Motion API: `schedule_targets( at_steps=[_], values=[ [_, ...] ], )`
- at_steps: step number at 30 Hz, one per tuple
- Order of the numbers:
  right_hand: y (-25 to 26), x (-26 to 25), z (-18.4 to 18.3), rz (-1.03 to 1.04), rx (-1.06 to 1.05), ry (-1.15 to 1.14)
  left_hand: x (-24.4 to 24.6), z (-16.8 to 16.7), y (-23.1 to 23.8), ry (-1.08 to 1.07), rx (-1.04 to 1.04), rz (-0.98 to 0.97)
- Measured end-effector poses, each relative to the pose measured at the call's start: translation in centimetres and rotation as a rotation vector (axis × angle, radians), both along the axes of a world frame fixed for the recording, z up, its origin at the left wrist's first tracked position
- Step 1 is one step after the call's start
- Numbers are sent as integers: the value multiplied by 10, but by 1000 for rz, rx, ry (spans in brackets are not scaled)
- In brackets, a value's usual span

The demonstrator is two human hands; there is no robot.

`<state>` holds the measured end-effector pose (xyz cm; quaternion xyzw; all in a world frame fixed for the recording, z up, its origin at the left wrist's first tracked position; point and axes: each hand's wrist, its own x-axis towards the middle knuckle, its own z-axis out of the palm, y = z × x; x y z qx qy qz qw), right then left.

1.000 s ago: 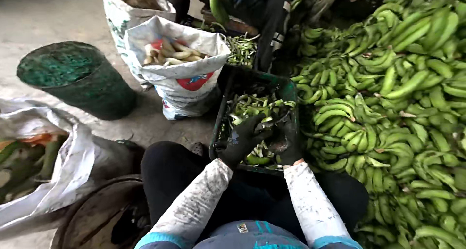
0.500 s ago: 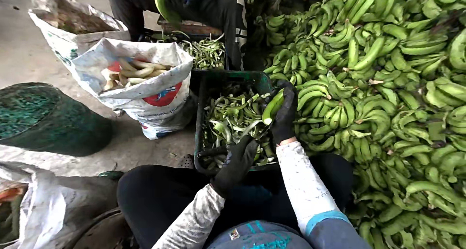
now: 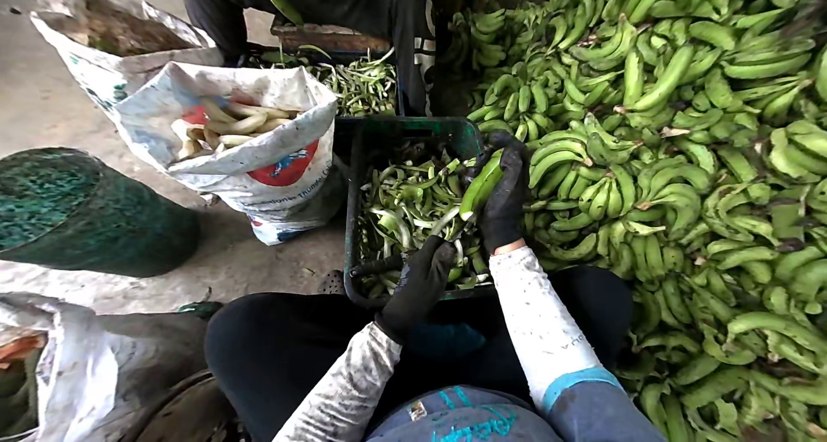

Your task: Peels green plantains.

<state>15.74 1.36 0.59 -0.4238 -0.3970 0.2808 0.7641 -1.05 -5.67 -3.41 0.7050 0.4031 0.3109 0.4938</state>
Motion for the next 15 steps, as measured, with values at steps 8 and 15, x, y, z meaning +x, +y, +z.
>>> schedule_targets(
  at_steps=[8, 15],
  values=[
    [-51, -31, 1, 417, -434, 291, -4, -15, 16, 15, -36, 35],
    [-47, -30, -17, 409, -313, 150, -6, -14, 19, 88, -72, 71]
  ],
)
